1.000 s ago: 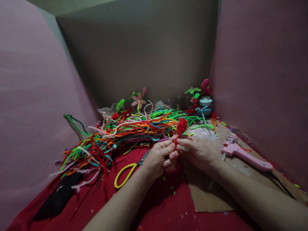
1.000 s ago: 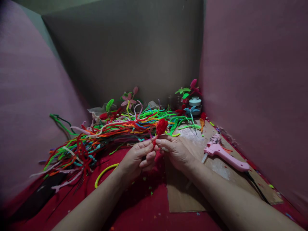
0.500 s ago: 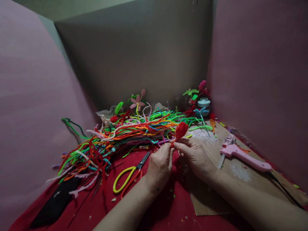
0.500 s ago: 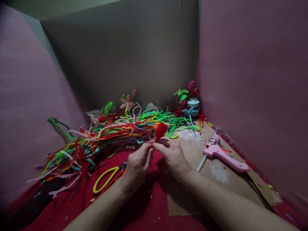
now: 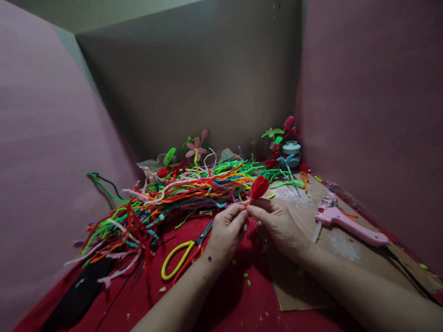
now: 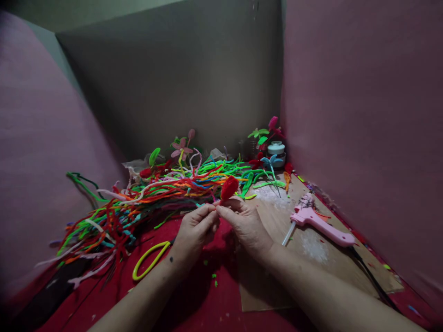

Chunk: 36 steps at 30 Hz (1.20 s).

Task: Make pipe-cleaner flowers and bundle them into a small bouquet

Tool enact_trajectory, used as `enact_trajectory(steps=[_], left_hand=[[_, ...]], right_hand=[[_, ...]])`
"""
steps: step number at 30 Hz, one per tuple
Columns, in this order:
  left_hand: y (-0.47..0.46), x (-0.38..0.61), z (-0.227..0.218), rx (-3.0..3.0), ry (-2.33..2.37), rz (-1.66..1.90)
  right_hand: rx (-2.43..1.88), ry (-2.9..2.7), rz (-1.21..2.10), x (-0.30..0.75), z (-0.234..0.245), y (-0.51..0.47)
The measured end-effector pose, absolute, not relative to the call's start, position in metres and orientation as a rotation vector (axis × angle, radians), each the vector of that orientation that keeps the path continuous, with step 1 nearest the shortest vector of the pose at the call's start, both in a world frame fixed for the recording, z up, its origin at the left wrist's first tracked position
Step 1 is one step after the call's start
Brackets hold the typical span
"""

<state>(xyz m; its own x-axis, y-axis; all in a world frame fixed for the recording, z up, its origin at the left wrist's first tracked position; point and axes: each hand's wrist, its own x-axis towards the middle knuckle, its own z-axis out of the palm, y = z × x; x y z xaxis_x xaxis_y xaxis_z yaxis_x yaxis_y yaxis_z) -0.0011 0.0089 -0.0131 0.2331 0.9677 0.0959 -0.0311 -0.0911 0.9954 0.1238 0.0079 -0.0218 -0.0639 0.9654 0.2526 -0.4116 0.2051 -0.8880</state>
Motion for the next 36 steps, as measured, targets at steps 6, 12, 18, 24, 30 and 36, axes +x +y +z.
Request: enact_trajectory(steps=[6,12,18,24,30,36], left_hand=[[0.009,-0.003,-0.008,1.153,0.804,1.013],[0.011,-0.008,-0.01,0.945,0.538,0.879],[0.016,-0.013,-0.012,0.926,0.406,0.737],[0.011,-0.004,-0.012,1.32,0.791,1.007],[0.005,-0.003,-0.022,1.841,1.055,1.318],[0.006,-0.003,-0.021,1.718,1.04,1.217]], right_hand=[[-0.658,-1.075,1.364,0.126,-0.023,0.008],[-0.624,-1.094,1.45,0.131,-0.026,0.012],[-0.628,-1.166,1.388,0.132,-0.022,0.01],[-0.694,-1.002,1.361,0.126,-0.02,0.005],[-0.739,-0.982,1.277,0.12,-0.025,0.003],[-0.745,-1.096,1.174,0.121,-0.027,0.006]])
